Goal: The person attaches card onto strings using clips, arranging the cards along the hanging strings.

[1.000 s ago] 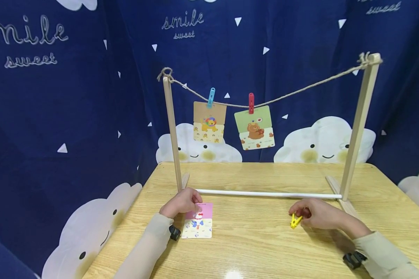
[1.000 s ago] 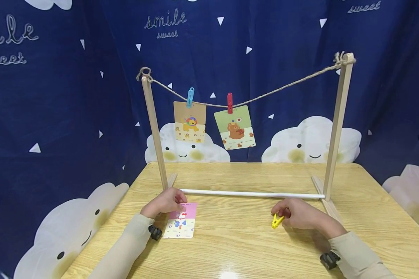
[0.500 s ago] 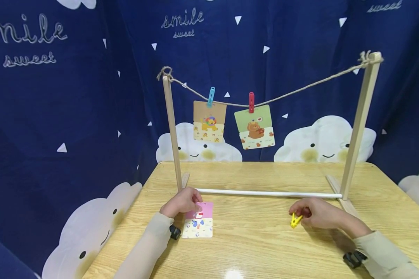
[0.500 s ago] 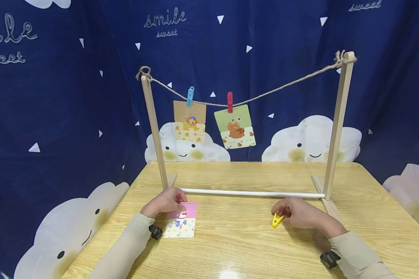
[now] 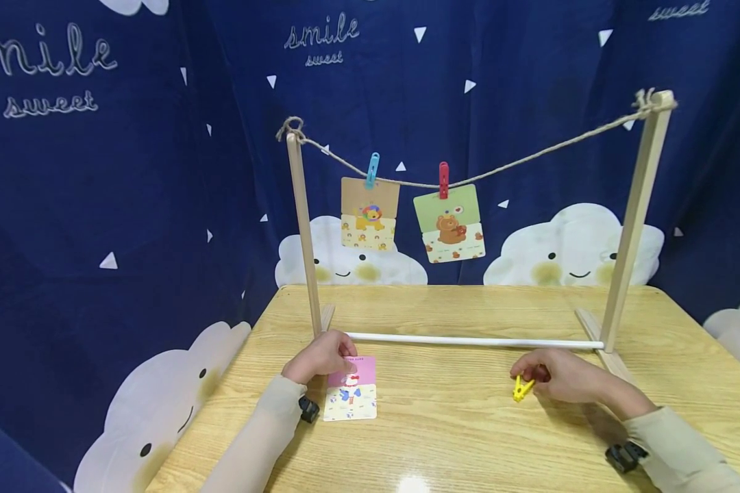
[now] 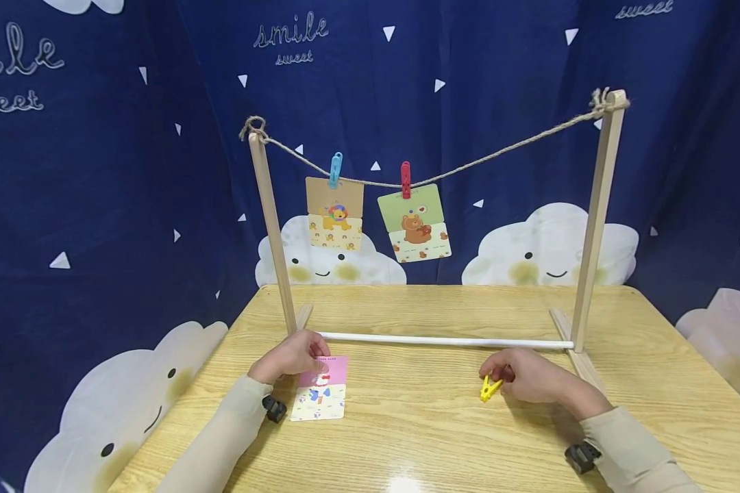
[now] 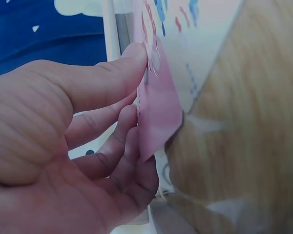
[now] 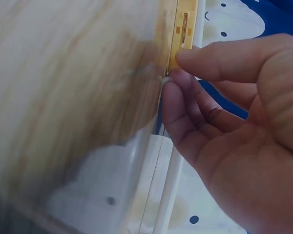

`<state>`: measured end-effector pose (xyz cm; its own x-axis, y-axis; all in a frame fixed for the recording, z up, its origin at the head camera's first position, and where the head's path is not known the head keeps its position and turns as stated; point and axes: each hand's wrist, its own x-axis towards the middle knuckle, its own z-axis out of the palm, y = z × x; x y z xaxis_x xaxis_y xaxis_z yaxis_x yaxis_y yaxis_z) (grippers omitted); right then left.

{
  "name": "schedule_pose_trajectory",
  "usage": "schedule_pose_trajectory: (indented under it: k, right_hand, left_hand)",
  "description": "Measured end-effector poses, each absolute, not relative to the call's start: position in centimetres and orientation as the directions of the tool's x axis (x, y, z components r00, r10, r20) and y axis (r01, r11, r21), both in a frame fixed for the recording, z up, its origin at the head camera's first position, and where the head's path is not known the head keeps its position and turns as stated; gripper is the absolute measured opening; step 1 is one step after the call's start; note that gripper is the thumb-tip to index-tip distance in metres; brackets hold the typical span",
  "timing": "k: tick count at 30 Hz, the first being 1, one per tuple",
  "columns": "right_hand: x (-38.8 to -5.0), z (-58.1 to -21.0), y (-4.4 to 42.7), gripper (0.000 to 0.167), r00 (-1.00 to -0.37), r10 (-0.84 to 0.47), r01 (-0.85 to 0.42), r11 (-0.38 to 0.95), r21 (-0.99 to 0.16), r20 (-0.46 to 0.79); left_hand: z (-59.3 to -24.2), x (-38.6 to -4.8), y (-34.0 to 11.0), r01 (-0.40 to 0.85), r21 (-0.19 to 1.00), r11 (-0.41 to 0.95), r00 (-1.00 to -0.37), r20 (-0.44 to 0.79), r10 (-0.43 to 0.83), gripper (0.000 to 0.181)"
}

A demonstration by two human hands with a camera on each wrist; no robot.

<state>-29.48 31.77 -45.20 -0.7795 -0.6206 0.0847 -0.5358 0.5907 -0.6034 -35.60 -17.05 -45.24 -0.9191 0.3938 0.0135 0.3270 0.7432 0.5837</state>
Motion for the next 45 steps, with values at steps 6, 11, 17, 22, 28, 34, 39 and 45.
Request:
schedule_pose_trajectory:
  k: [6,11,17,22,28,34,39,45]
  right_hand:
    - [-29.6,-45.4,32.0,0.036,-0.774,-0.624,-0.554,0.585,-0.592,0.107]
    - [-29.7,-45.7,32.1,0.033,-0.767,-0.629,-0.568,0.572,-0.592,0.129]
    - [-29.7,-45.7,32.0,0.027,-0.778,-0.613,-0.564,0.589,-0.578,0.135]
    - [-29.8,-45.7,31.8,0.026,-0.784,-0.604,-0.564,0.598,-0.569,0.142]
    - [-29.6,-45.5,31.7,0.026,-0.803,-0.581,-0.545,0.621,-0.564,0.137]
    - [-29.3,-45.3,31.7,0.026,-0.816,-0.563,-0.529,0.634,-0.564,0.133]
    - [-29.3,-45.0,31.6,0.023,-0.827,-0.540,-0.527,0.649,-0.549,0.156]
    - [-29.4,-44.7,31.4,0.021,-0.849,-0.486,-0.516,0.684,-0.516,0.205]
  left_hand:
    - [-45.2,-35.6,-17.1,0.318,0.598,0.736,-0.919,0.002,0.395,0.020]
    - [-45.1,-35.5,-17.2,0.322,0.613,0.721,-0.914,0.002,0.406,0.020]
    - [-45.2,-35.6,-17.4,0.316,0.608,0.728,-0.918,0.003,0.396,0.021]
    - [-45.2,-35.7,-17.4,0.312,0.615,0.725,-0.920,0.004,0.393,0.022]
    - [-45.1,-35.7,-17.4,0.298,0.639,0.709,-0.922,-0.001,0.388,0.023]
    - [-45.2,-35.7,-17.3,0.295,0.653,0.698,-0.922,0.003,0.387,0.025]
    - [-45.2,-35.7,-17.1,0.279,0.648,0.708,-0.927,-0.012,0.375,0.025]
    - [-45.1,-35.8,-17.1,0.288,0.644,0.709,-0.925,-0.004,0.379,0.023]
